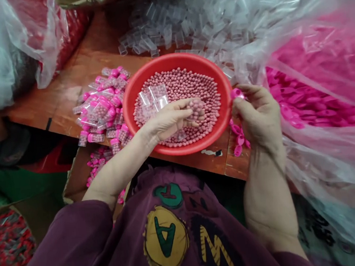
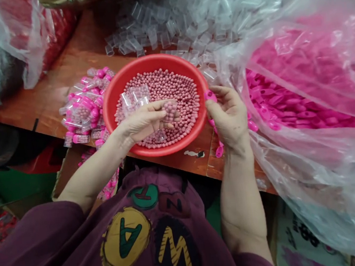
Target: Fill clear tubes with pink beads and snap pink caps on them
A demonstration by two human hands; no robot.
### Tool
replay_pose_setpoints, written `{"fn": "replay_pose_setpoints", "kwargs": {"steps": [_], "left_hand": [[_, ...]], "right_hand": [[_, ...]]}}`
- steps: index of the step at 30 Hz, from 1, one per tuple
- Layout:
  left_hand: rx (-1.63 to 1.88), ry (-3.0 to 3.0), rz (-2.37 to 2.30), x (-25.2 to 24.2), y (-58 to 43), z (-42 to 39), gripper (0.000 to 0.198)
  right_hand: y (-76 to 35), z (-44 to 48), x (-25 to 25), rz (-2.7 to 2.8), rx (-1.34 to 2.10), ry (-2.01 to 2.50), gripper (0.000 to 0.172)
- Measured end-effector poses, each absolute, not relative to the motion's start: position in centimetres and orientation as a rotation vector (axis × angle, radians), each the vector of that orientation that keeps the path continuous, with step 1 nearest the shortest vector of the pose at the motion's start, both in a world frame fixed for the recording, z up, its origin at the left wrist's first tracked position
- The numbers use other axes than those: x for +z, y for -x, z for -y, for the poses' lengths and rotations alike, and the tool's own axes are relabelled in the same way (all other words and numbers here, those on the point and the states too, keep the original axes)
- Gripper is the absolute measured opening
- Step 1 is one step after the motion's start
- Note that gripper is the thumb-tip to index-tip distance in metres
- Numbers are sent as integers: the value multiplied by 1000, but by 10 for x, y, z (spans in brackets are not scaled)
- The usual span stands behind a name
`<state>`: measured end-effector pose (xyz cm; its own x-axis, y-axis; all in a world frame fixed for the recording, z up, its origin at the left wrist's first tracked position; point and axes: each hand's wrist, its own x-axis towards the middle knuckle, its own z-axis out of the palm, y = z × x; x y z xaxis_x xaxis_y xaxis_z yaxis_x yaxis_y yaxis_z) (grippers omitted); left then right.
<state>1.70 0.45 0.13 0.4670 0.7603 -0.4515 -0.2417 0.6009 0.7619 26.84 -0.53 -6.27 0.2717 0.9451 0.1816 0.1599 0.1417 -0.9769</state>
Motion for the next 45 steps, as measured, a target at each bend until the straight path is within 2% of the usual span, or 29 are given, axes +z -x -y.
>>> {"fn": "replay_pose_setpoints", "kwargs": {"steps": [3,9,11,17,26,31,35,40,45], "left_hand": [[708,-672,-817,-2,-8,7,44],[770,-689,-728,-16,7,24,20],[780,-691,-724,-20,10,26,15],[764,-660,-842,-17,16,25,21],[735,-545,-884,-7,16,23,29],[802,-465,-850,-13,13,22,25],[868,-474,-763,-24,3,27,14],[952,-440,-807,-34,-9,33,16],[1010,-464,-892,-33,-12,37,8]], "right_hand": [[-243,15,-41,1298,850,1301,46],[-209,28,-16,1575,839,1235,25],[-206,29,-12,1689,824,1243,26],[-209,26,-15,1754,852,1217,19],[-209,20,-25,1873,723,1168,15],[-209,21,-25,1776,521,1318,14],[-191,30,-23,1646,553,1264,14],[-177,37,-26,1694,502,1275,16],[-183,39,-29,1761,461,1229,20]]}}
